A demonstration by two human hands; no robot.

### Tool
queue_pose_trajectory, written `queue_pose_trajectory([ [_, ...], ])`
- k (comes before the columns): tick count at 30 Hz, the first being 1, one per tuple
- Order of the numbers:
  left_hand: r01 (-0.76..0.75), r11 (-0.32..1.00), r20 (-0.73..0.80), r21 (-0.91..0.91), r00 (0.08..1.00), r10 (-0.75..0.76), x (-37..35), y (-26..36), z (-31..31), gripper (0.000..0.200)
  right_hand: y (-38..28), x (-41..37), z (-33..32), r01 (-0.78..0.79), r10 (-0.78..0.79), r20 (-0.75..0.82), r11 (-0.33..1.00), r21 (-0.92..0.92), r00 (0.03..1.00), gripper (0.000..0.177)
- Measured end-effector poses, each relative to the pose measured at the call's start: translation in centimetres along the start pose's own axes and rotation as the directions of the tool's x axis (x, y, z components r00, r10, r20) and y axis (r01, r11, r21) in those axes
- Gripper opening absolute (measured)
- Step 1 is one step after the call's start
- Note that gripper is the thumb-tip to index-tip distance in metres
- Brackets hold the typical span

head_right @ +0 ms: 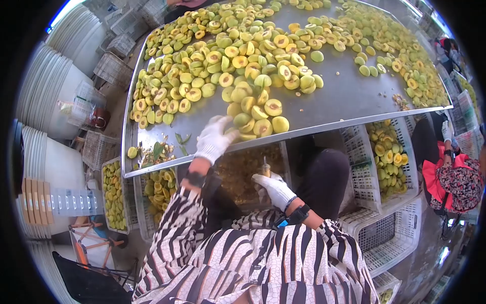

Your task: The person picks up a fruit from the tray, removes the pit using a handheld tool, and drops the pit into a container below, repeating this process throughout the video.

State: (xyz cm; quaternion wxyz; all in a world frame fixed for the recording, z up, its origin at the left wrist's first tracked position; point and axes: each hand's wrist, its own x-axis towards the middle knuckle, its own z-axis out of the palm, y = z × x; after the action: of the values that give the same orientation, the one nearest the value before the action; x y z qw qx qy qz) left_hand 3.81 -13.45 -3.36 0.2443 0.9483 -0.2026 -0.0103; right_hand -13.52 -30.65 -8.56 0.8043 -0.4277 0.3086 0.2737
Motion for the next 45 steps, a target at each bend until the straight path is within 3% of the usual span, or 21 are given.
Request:
queue_pose_trajectory([
  [1, -0.017, 0.996, 0.087, 0.083, 0.996, 0.009, 1.2, -0.2, 0.7, 0.054, -0.2, -0.2, 0.1, 0.027, -0.027, -0.012, 0.999, -0.023, 1.000, 0.018],
  [4, 0.127, 0.989, 0.301, -0.078, 0.949, -0.098, 2.7, -0.8, 0.7, 0.060, -0.3, -1.2, 0.3, 0.067, -0.071, -0.053, 0.995, -0.073, 0.996, 0.019],
  [8, 0.130, 0.983, 0.237, -0.131, 0.967, -0.096, 1.3, -2.1, 0.4, 0.052, -0.6, -1.8, 0.4, 0.083, -0.093, -0.063, 0.987, -0.139, 0.994, 0.018],
  [11, 0.194, 0.980, 0.087, -0.044, 0.978, -0.190, 0.7, -4.3, 0.6, 0.049, -0.6, -1.9, 0.8, 0.134, -0.154, -0.064, 0.960, -0.246, 0.986, 0.018],
  [17, 0.103, 0.962, 0.172, 0.252, 0.974, -0.149, 0.4, -3.7, -1.4, 0.046, -1.1, -3.6, 2.4, 0.220, -0.234, 0.022, 0.876, -0.430, 0.972, 0.020],
  [20, 0.201, 0.942, 0.018, -0.269, 0.979, -0.204, -0.1, -5.4, -1.2, 0.048, -2.4, -5.1, 3.1, 0.219, -0.259, 0.026, 0.756, -0.617, 0.966, 0.024],
  [21, 0.203, 0.750, 0.045, -0.629, 0.973, -0.226, -0.6, -5.5, -1.3, 0.048, -2.8, -5.3, 3.3, 0.215, -0.277, 0.021, 0.694, -0.687, 0.961, 0.026],
  [22, 0.183, 0.430, 0.085, -0.884, 0.968, -0.237, -1.6, -5.3, -1.2, 0.049, -2.9, -5.1, 3.3, 0.237, -0.318, 0.027, 0.641, -0.730, 0.948, 0.028],
  [23, 0.141, 0.033, 0.129, -0.990, 0.964, -0.234, -2.6, -5.1, -1.1, 0.049, -2.8, -5.0, 3.2, 0.252, -0.355, 0.037, 0.584, -0.771, 0.934, 0.030],
  [26, 0.163, -0.571, 0.165, -0.805, 0.985, 0.049, -6.0, -2.5, -1.7, 0.041, -3.1, -5.3, 4.4, 0.238, -0.417, 0.052, 0.408, -0.882, 0.907, 0.035],
  [27, 0.200, -0.633, 0.224, -0.748, 0.974, 0.043, -6.5, -1.9, -1.5, 0.039, -3.4, -5.6, 5.1, 0.224, -0.433, 0.056, 0.348, -0.911, 0.900, 0.036],
  [31, 0.237, -0.621, 0.385, -0.747, 0.916, -0.114, -8.3, 0.5, -0.2, 0.043, -4.2, -5.8, 7.3, 0.208, -0.451, 0.072, 0.258, -0.944, 0.889, 0.037],
  [38, 0.178, -0.608, 0.322, -0.774, 0.937, -0.136, -9.2, 2.9, 1.3, 0.038, -3.4, -4.7, 7.6, 0.163, -0.456, 0.030, 0.254, -0.953, 0.890, 0.036],
  [45, 0.160, -0.670, 0.352, -0.725, 0.922, -0.160, -9.2, 4.0, 1.7, 0.034, -2.8, -4.5, 7.1, 0.167, -0.497, 0.003, 0.286, -0.943, 0.868, 0.034],
])
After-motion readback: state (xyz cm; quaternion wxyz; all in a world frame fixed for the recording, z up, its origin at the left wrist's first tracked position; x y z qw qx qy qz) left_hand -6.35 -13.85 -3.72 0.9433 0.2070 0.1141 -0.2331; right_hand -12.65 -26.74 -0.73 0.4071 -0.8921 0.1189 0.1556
